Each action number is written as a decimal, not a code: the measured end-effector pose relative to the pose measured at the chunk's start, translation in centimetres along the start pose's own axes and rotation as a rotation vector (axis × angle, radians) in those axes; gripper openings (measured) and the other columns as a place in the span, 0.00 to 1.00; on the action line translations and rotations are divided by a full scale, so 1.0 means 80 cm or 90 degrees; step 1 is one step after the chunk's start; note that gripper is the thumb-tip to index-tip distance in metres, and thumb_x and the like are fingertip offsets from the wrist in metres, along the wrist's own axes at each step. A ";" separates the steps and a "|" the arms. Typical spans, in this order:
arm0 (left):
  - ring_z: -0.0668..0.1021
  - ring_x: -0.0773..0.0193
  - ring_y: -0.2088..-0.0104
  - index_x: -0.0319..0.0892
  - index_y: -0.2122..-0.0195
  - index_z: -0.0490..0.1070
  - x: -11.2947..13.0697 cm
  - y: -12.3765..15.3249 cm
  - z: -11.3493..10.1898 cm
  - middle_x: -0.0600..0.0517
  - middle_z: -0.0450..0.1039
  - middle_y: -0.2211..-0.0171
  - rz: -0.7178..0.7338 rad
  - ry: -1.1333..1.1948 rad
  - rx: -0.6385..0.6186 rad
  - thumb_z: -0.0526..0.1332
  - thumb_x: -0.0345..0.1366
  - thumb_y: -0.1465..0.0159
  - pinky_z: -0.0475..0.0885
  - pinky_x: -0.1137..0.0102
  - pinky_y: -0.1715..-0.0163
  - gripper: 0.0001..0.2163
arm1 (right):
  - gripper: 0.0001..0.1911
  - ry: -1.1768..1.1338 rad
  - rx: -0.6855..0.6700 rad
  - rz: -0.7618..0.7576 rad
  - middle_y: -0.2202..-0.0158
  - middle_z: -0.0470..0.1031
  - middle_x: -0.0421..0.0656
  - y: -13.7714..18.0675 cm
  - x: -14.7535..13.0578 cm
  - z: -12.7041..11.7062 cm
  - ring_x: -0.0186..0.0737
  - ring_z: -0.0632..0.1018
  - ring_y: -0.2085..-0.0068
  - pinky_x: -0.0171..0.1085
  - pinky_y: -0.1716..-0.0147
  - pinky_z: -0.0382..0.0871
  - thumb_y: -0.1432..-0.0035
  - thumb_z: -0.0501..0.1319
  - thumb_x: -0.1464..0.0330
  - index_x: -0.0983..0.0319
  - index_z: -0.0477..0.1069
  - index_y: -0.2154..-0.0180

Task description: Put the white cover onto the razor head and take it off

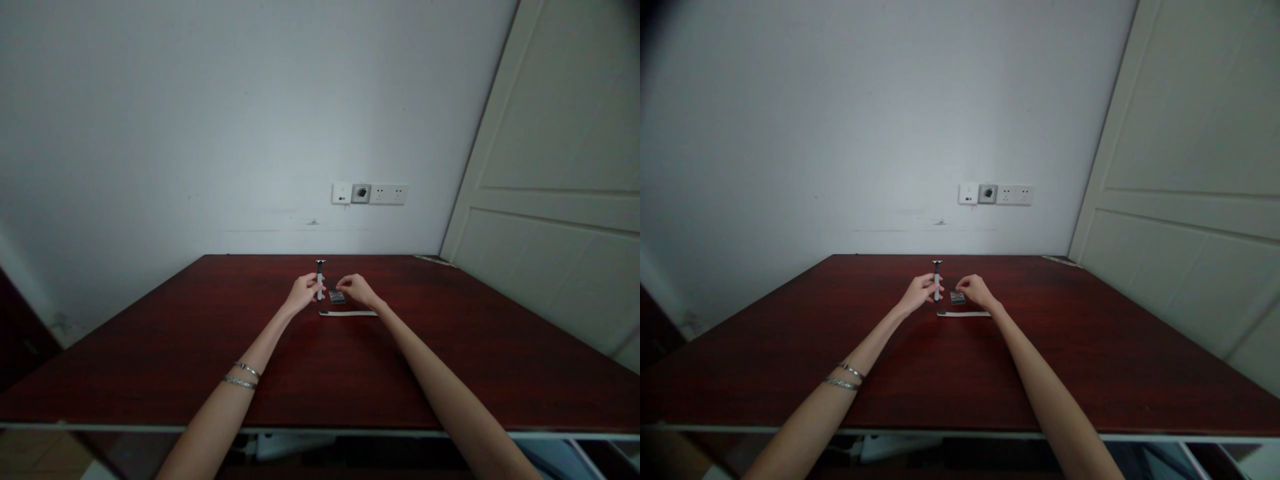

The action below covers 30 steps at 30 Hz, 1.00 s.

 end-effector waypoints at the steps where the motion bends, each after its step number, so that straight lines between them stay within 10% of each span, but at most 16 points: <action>1: 0.78 0.67 0.76 0.37 0.58 0.67 0.000 0.000 -0.001 0.46 0.75 0.67 0.001 -0.003 0.004 0.57 0.32 0.41 0.69 0.78 0.81 0.10 | 0.08 -0.030 0.016 0.005 0.71 0.78 0.44 0.000 -0.002 -0.007 0.38 0.76 0.69 0.33 0.67 0.67 0.52 0.60 0.69 0.65 0.77 0.72; 8: 0.78 0.67 0.75 0.36 0.57 0.67 0.004 0.000 0.000 0.44 0.75 0.64 0.012 0.012 0.006 0.57 0.30 0.41 0.69 0.78 0.81 0.10 | 0.13 -0.186 0.019 -0.038 0.72 0.78 0.45 0.004 -0.036 -0.053 0.39 0.76 0.68 0.35 0.65 0.67 0.52 0.61 0.63 0.66 0.76 0.71; 30: 0.78 0.64 0.75 0.36 0.60 0.69 0.011 0.003 0.005 0.47 0.76 0.70 0.042 0.026 -0.028 0.62 0.33 0.46 0.69 0.77 0.82 0.12 | 0.13 -0.240 -0.094 -0.028 0.70 0.78 0.46 0.013 -0.061 -0.018 0.39 0.76 0.67 0.37 0.65 0.69 0.52 0.61 0.63 0.67 0.76 0.69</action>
Point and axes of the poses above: each hand's wrist, its own y-axis away from the middle knuckle, its own z-axis out of the palm, x = y × z, the point moved 5 cm from there along -y, towards the middle knuckle
